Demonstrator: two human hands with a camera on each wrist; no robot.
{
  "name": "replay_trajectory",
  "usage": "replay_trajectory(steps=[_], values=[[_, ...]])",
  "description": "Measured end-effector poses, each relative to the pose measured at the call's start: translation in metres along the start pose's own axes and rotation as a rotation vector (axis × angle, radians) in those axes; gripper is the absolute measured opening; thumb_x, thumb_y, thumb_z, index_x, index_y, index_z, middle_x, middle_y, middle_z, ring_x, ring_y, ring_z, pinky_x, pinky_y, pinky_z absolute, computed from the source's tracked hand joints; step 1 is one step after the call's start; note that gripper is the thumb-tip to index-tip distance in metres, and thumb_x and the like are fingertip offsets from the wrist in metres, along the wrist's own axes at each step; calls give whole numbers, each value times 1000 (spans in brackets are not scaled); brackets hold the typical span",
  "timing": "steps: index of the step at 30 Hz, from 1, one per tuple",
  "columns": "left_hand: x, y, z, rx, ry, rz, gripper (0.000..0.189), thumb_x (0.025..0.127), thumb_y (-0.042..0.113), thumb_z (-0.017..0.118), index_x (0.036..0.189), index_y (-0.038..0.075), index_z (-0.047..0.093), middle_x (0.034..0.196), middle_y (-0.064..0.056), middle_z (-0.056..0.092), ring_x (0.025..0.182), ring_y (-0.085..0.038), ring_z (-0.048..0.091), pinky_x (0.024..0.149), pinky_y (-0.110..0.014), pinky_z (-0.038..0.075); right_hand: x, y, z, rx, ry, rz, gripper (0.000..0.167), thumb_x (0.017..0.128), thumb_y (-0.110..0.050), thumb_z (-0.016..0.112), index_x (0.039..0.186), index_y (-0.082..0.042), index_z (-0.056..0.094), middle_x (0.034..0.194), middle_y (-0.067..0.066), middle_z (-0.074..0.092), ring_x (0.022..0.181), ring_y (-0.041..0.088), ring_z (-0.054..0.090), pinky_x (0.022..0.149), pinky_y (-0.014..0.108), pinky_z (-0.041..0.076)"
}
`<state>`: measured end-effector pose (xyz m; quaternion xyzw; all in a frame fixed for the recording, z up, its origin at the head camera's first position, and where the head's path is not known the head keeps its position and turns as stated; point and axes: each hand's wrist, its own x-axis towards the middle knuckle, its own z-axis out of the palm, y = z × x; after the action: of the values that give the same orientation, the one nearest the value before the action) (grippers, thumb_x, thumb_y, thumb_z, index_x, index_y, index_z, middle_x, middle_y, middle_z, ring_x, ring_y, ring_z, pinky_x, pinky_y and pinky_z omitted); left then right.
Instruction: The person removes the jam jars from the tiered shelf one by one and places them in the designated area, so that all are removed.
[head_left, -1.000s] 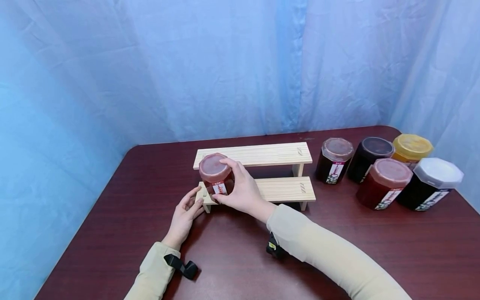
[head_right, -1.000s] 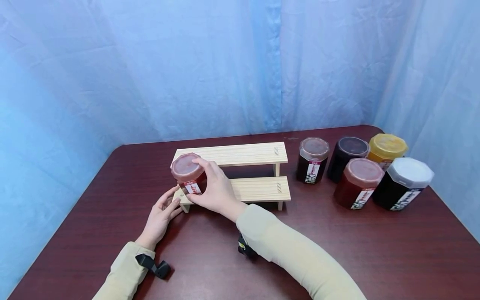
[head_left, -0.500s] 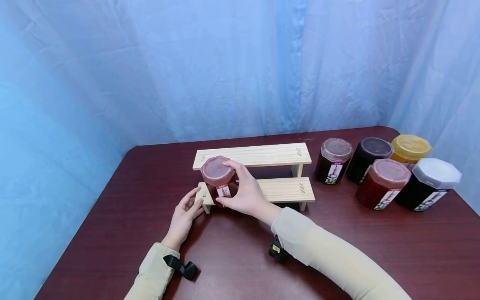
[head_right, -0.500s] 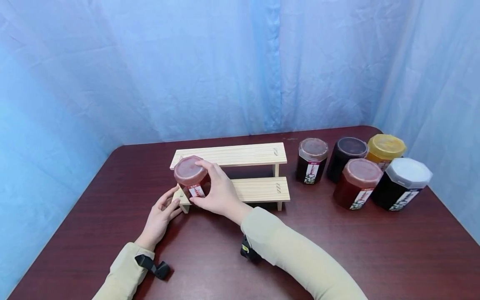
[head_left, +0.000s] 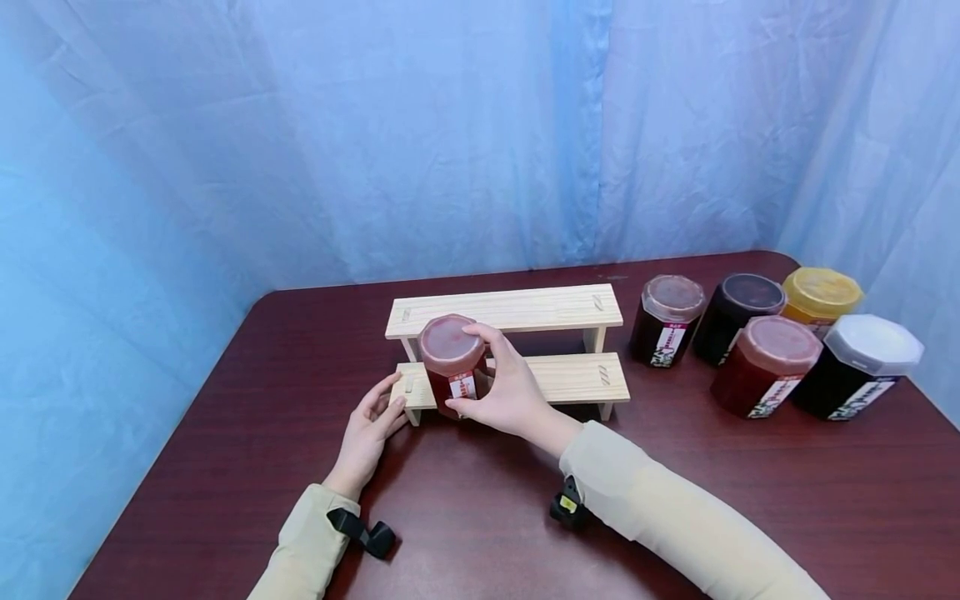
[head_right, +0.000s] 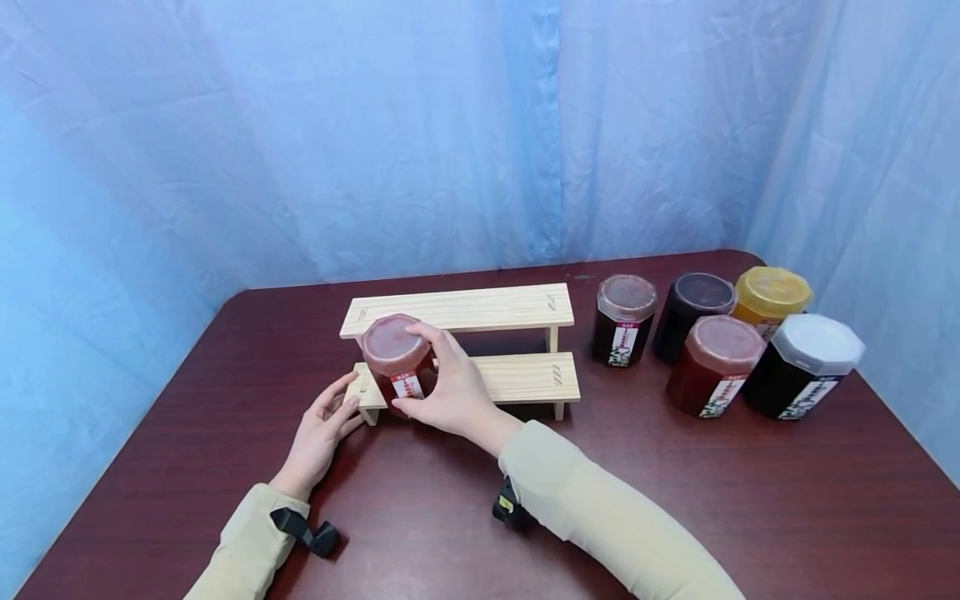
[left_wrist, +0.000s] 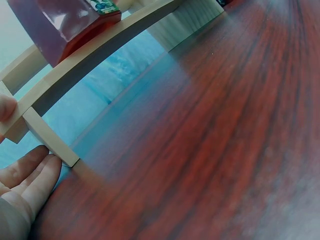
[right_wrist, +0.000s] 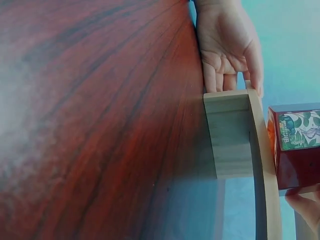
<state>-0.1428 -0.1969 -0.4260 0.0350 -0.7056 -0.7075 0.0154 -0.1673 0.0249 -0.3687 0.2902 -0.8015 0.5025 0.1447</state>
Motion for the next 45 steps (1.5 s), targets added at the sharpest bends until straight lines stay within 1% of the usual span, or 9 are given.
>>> replay_trajectory(steps=[6,12,17,21,30,35,39,42,45], values=[[0,-1,0,-13,6,4,46,95,1,50,141,4,41,117,-15,56,93,-2,61,81,-22,52,-4,0,-6,14,-3,5,87,63,-12,88,132,-17,36,125,15,53,110,26,54,88,41,50],[0,-2,-1,-24,-2,12,48,96,1,50,142,4,39,126,-23,51,94,-1,61,81,-21,52,-7,3,-12,41,14,0,87,62,-10,88,132,-16,37,127,16,52,112,26,53,92,43,48],[0,-2,-1,-32,-4,10,48,96,0,50,142,4,39,129,-26,49,95,-1,61,81,-21,51,-10,6,-18,84,13,10,86,62,-7,87,131,-15,36,126,16,52,111,27,52,88,43,50],[0,-1,0,-30,-11,6,48,96,1,49,142,3,38,132,-27,47,95,-1,61,82,-21,51,-13,7,-26,96,11,43,86,62,-6,87,131,-15,36,127,14,51,112,27,52,87,42,51],[2,0,0,-28,-25,8,48,96,3,50,143,5,38,132,-27,47,97,-1,60,83,-21,51,-24,9,-46,62,33,70,87,60,-6,88,131,-12,37,124,13,53,111,26,54,91,45,46],[2,0,1,-29,-22,8,48,96,2,49,143,5,38,132,-27,47,96,-1,61,82,-21,51,-31,13,-56,63,47,72,88,59,-4,88,130,-11,36,124,13,54,111,25,55,91,44,47],[2,0,0,-22,-16,4,47,96,2,49,143,5,39,131,-26,48,95,-1,61,82,-21,51,-35,14,-67,39,68,61,88,58,-2,88,129,-9,37,119,14,56,108,19,55,90,35,47],[1,0,0,-22,-10,0,47,96,2,49,142,5,39,129,-25,49,94,-1,61,82,-21,51,-36,15,-75,25,94,49,89,56,0,88,128,-7,37,114,14,59,104,8,55,86,21,48],[1,0,0,-19,-7,-3,47,96,2,50,142,5,40,127,-24,50,94,-2,61,82,-21,51,-39,14,-84,33,112,47,90,55,4,87,128,-5,36,111,16,60,100,-2,53,81,13,47]])
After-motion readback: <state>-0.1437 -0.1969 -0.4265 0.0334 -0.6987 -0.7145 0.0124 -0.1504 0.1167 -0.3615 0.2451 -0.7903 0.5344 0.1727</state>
